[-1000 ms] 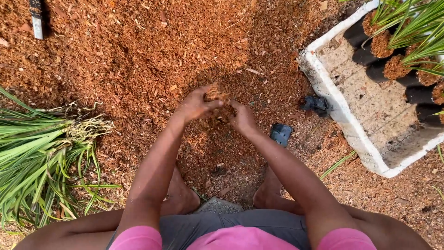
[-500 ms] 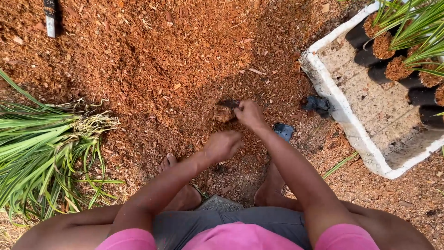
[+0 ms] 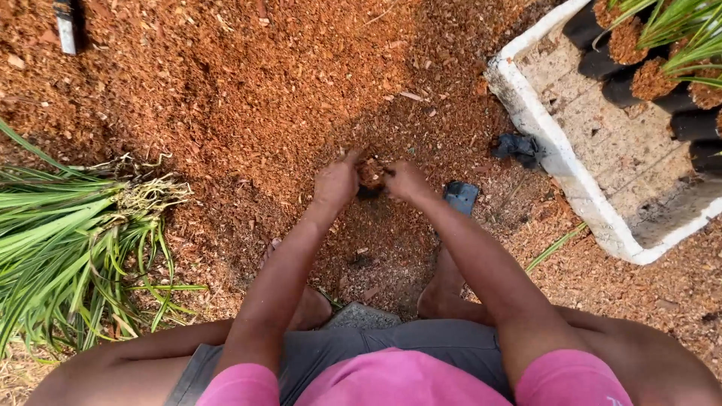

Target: Transplanting small green seedlings into black plastic nursery bags filled with soil or mulch.

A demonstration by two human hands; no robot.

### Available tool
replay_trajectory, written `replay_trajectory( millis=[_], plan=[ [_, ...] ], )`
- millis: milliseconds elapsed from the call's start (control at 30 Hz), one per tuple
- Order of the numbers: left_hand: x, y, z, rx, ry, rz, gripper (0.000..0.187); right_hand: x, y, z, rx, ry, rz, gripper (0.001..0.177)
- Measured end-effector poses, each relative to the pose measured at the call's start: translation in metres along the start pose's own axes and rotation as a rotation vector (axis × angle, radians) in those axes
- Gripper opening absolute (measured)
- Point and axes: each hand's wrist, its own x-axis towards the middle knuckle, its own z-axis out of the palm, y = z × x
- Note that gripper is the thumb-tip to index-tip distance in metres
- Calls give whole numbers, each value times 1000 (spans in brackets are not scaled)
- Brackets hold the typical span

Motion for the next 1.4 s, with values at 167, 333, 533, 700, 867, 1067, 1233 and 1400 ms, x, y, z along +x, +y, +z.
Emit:
replay_trajectory(
  millis=[167, 333, 533, 700, 867, 1067, 1233, 1400],
  plan=[
    [-28, 14, 2, 303, -255, 57, 36, -4, 11, 12, -332, 27, -94, 34],
    [-25, 30, 3, 328, -418, 2, 39, -36, -24, -7, -167, -13, -141, 28],
    [-43, 80, -69, 553, -427, 79, 30, 7, 7, 2, -275, 58, -219, 30],
    [-47, 79, -70, 337, -203, 185, 35, 10, 15, 3, -213, 7, -177, 35],
    [-53, 95, -55, 581, -325, 139, 45, 10, 12, -6, -352, 38, -181, 38],
    [-48, 95, -53, 599, -403, 139, 38, 22, 26, -9, -244, 19, -160, 37],
    [-46, 100, -49, 711, -326, 127, 39, 21, 33, -7, -355, -11, -174, 40],
    [-36, 80, -36, 595, -293, 208, 49, 10, 30, -19, -287, -6, -224, 35]
  ],
)
